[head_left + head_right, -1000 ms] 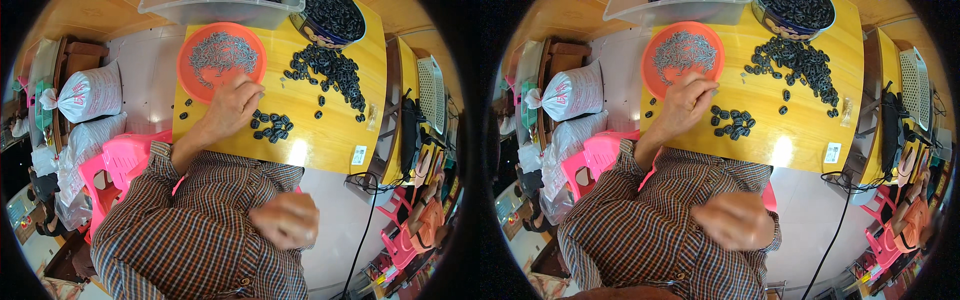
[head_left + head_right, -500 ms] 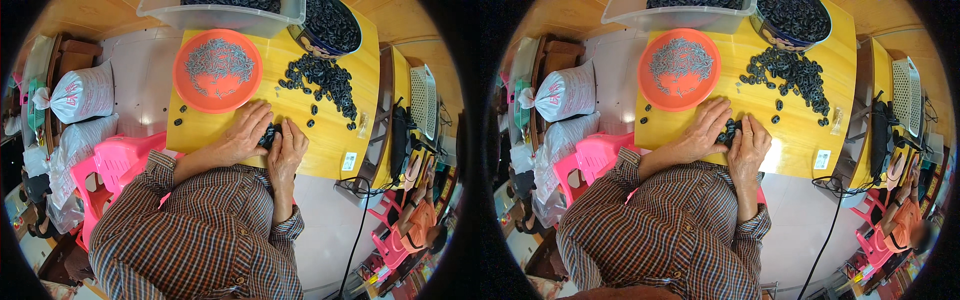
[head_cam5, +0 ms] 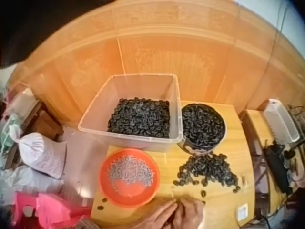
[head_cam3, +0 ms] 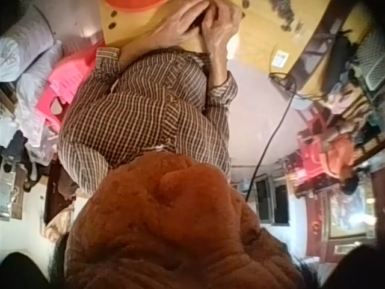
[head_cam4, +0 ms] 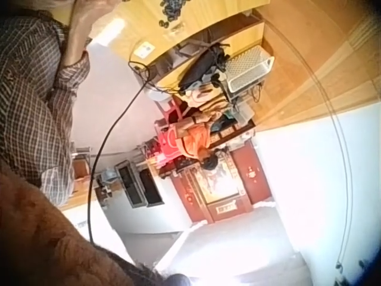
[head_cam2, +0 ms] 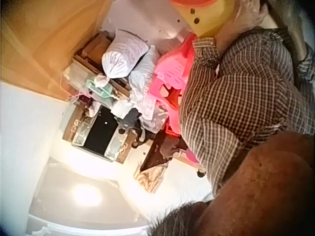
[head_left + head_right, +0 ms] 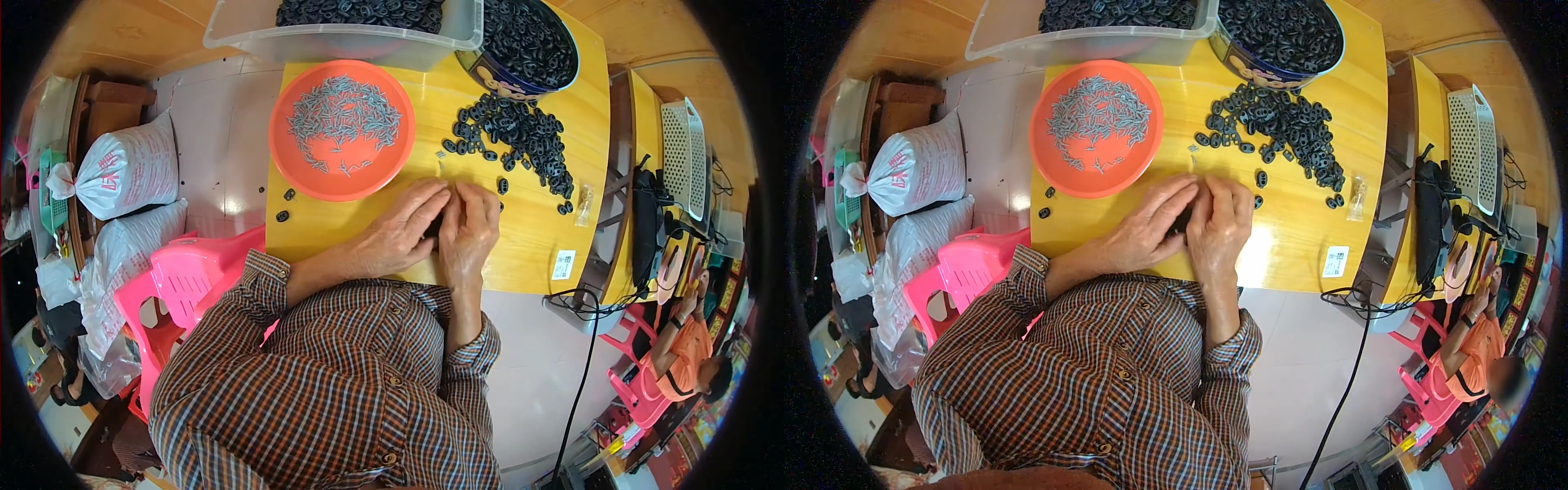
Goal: Assembling small silver screws into black plastic components at a workbench.
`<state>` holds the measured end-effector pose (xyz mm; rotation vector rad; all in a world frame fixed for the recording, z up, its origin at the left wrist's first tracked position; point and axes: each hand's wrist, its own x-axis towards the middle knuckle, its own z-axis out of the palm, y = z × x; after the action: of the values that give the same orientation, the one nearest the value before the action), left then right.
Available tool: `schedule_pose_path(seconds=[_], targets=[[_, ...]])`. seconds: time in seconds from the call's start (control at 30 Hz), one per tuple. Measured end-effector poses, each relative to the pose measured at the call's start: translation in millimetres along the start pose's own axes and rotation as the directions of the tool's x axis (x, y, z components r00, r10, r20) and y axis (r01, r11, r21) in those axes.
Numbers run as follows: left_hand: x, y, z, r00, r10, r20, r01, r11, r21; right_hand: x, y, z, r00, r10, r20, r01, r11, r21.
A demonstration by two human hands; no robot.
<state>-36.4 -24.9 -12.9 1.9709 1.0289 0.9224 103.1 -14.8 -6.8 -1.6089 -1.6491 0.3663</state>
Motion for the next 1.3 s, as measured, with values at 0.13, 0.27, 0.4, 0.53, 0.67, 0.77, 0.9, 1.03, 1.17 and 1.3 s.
schedule_pose_path(seconds=[0.13,0.27,0.4,0.53,0.67,0.77,0.9,1.03,1.17,1.3], targets=[[2,-5,-8,0.992,0.037,-0.120,-0.030,0.998,0.056,17,-2,16,0.994,0.088,0.059,-0.086,0.996,-0.032],[3,-7,-9,0.975,0.061,-0.214,-0.039,0.994,0.107,22,-3,23,0.997,0.055,0.049,-0.048,0.990,-0.129],[5,-9,-5,0.968,0.061,-0.242,-0.041,0.995,0.089,24,2,25,0.997,-0.025,0.071,0.035,0.990,-0.135],[10,-9,-4,0.962,0.015,-0.273,0.010,0.996,0.089,18,3,16,0.996,0.020,0.083,-0.002,0.978,-0.210],[20,-4,-9,0.974,-0.102,-0.203,0.110,0.994,0.028,2,6,-2,0.993,0.032,0.110,-0.031,0.999,-0.013],[27,-15,-4,0.991,-0.063,-0.121,0.039,0.980,-0.194,-5,0,-13,0.932,0.259,0.254,-0.309,0.933,0.184],[32,-16,-1,0.986,-0.168,0.019,0.162,0.909,-0.384,-9,-1,-19,0.830,0.437,0.347,-0.550,0.743,0.381],[34,-18,6,0.958,-0.273,0.091,0.279,0.802,-0.528,-8,-1,-23,0.819,0.458,0.345,-0.572,0.690,0.443],[42,-16,7,0.994,-0.103,-0.020,0.089,0.934,-0.347,-8,5,-26,0.747,0.535,0.395,-0.663,0.547,0.512],[45,-10,7,0.980,-0.197,0.027,0.188,0.878,-0.440,-2,4,-40,0.705,0.598,0.381,-0.705,0.532,0.468]])
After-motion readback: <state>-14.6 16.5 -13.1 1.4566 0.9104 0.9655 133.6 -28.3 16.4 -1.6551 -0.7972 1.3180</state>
